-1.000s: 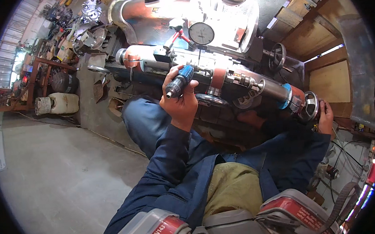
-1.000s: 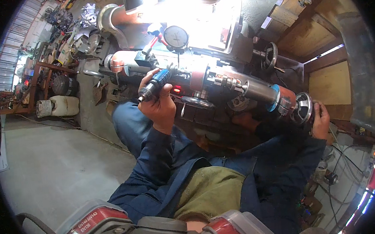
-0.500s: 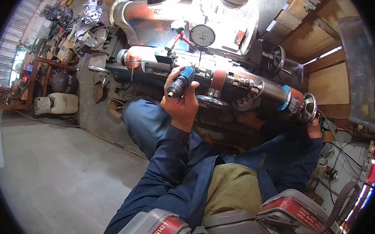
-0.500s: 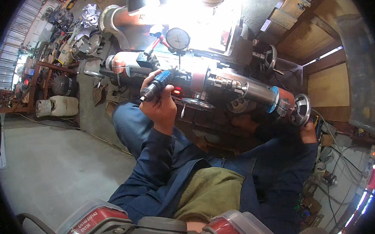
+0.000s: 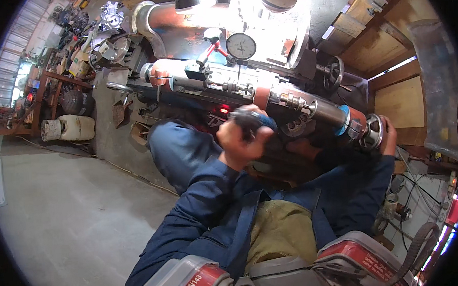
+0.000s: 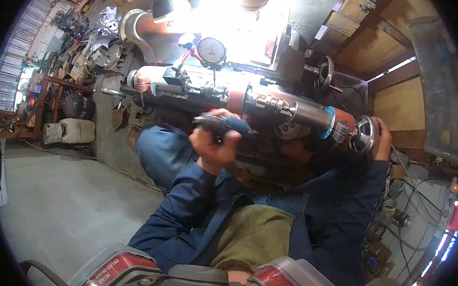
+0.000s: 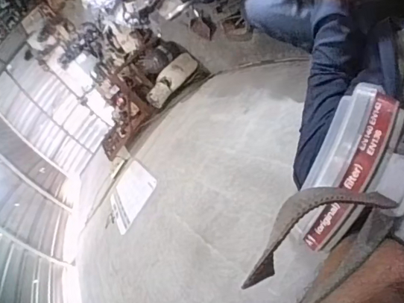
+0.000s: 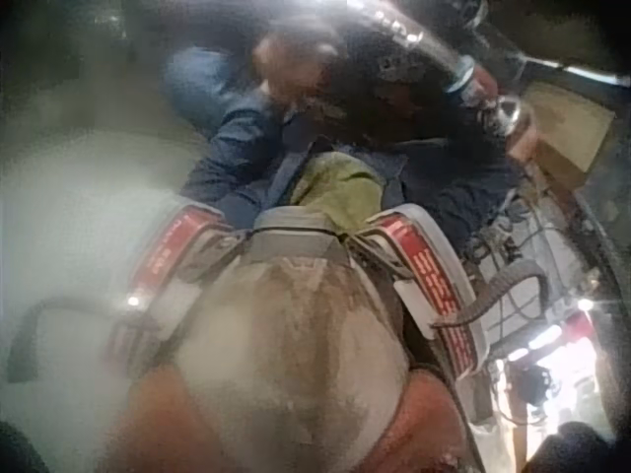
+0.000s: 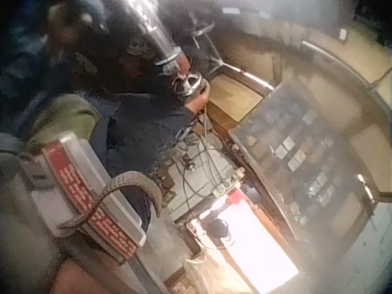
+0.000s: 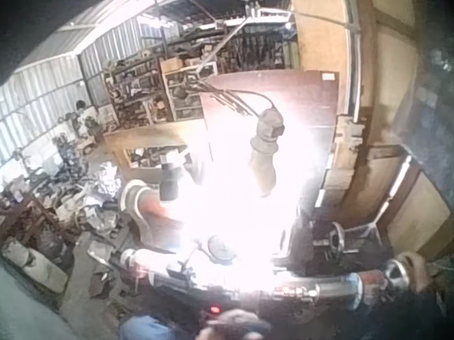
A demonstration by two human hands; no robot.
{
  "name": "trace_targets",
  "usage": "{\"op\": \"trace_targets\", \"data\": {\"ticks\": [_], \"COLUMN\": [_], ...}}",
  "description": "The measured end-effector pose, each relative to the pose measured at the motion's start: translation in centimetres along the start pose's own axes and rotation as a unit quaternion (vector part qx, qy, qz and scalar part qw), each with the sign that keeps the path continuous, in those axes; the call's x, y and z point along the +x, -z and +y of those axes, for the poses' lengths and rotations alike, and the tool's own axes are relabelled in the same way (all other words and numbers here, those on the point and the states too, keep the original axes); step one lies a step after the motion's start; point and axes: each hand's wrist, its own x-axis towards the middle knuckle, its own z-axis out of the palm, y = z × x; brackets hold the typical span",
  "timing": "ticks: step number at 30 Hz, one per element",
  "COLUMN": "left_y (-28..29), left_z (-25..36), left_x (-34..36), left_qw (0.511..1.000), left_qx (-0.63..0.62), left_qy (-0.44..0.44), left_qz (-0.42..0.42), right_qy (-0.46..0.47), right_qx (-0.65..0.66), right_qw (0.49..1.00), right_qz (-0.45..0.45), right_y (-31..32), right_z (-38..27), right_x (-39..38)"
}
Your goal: The person uses a lathe to work on a small metal part, turning wheels to move the carriage and cross-slide, while monitoring a dial indicator.
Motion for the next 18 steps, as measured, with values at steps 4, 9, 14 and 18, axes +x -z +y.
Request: {"op": "trace_targets", "data": {"ticks": [4,9,14,18], "left_y": [-2.6,-5.2,-8.7,-9.2], "left_z": [3.3,4.7,6.3,8.1], "left_x": [-2.1,-4.3,-7.0,-10.2], "left_qw": [0.968,0.887,0.790,0.659], "left_qx": [-0.071,-0.184,-0.231,-0.269], "left_qy": [0.108,0.252,0.345,0.428], "left_qz": [-0.213,-0.341,-0.451,-0.557], "right_qy": [0.001,0.034,-0.061,-0.193], "right_qx": [0.032,-0.046,0.369,0.440], "right_qw": [0.995,0.971,0.927,0.869], "right_qz": [-0.090,0.232,-0.022,-0.119], "right_y": [-1.6,-5.2,-12.1,-11.7], "right_z": [5.7,-0.4,-11.9,-12.4], "right_x": [-1.4,-12.0,-21.2,-20.1]}}
